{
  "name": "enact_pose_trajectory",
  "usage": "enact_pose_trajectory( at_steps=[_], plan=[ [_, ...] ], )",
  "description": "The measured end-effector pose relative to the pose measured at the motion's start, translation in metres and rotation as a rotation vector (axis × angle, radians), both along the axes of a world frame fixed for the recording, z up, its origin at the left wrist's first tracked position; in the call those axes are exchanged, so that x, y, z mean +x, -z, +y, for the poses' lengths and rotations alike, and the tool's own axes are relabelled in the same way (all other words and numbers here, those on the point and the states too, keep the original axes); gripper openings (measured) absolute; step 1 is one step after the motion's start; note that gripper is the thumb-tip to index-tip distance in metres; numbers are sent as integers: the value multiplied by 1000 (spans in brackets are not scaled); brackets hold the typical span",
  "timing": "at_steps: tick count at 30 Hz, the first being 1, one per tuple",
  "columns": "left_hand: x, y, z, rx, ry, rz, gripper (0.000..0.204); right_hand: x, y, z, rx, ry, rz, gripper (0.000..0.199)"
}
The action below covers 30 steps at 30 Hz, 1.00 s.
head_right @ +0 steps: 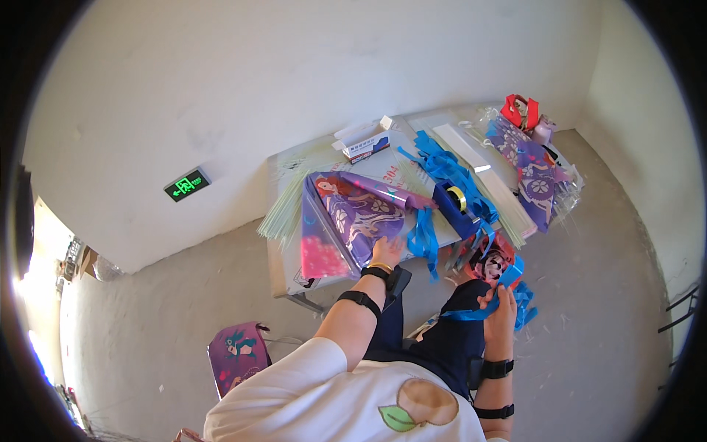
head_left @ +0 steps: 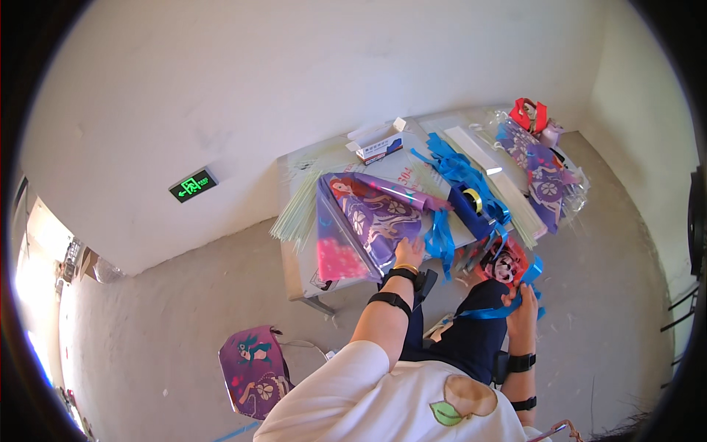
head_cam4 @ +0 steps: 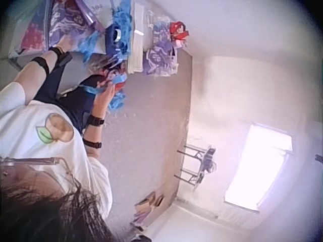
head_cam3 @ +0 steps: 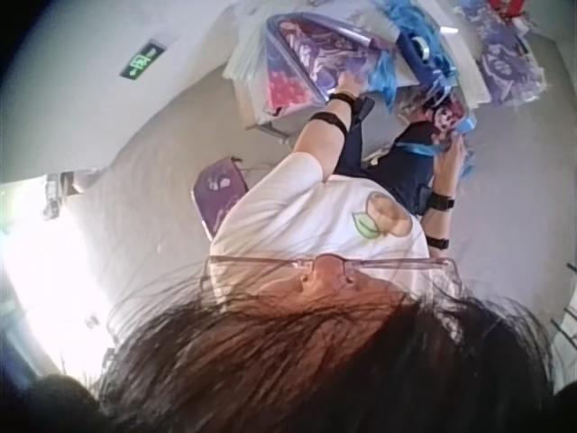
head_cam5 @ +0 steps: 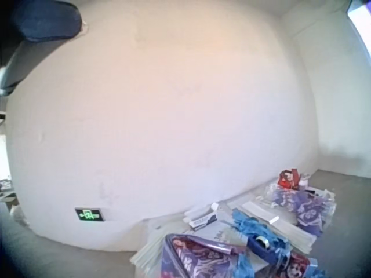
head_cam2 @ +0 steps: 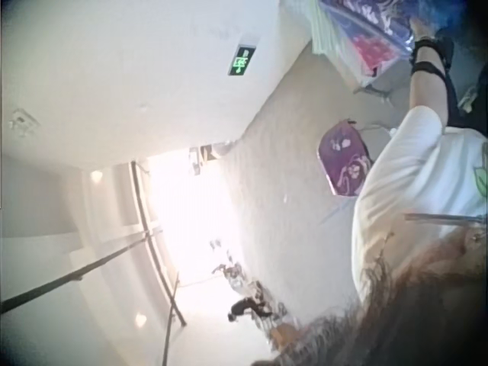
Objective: The recorder is assembling colorful kites by attaching plastic components and tails.
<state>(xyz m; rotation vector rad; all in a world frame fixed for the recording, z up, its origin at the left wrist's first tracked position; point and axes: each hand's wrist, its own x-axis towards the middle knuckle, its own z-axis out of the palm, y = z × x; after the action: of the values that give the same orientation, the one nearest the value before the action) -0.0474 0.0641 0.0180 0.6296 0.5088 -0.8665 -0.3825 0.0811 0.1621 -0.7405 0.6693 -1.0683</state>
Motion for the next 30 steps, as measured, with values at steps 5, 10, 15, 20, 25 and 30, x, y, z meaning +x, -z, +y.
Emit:
enact_pose_trajectory(
  at_steps=[5, 10, 15, 20, 25, 30],
  plan=[
    [-6, -22, 38, 97, 743, -389, 42, 7, -3, -1, 20, -24, 31, 17],
    [16, -47, 144, 1032, 484, -1858, 61, 24, 1, -12, 31, -57, 82, 19],
    [37, -16, 210, 1501, 827, -1869, 109, 60, 0, -13, 46, -169, 136, 20],
    [51, -8, 185, 1475, 815, -2023, 100, 71, 7, -24, 63, -246, 180, 20],
    [58, 8, 169, 1445, 842, -2048, 77, 90, 13, -39, 97, -309, 227, 20],
    [65, 2, 173, 1300, 671, -2016, 54, 121, 16, -53, 109, -389, 287, 22]
  ],
)
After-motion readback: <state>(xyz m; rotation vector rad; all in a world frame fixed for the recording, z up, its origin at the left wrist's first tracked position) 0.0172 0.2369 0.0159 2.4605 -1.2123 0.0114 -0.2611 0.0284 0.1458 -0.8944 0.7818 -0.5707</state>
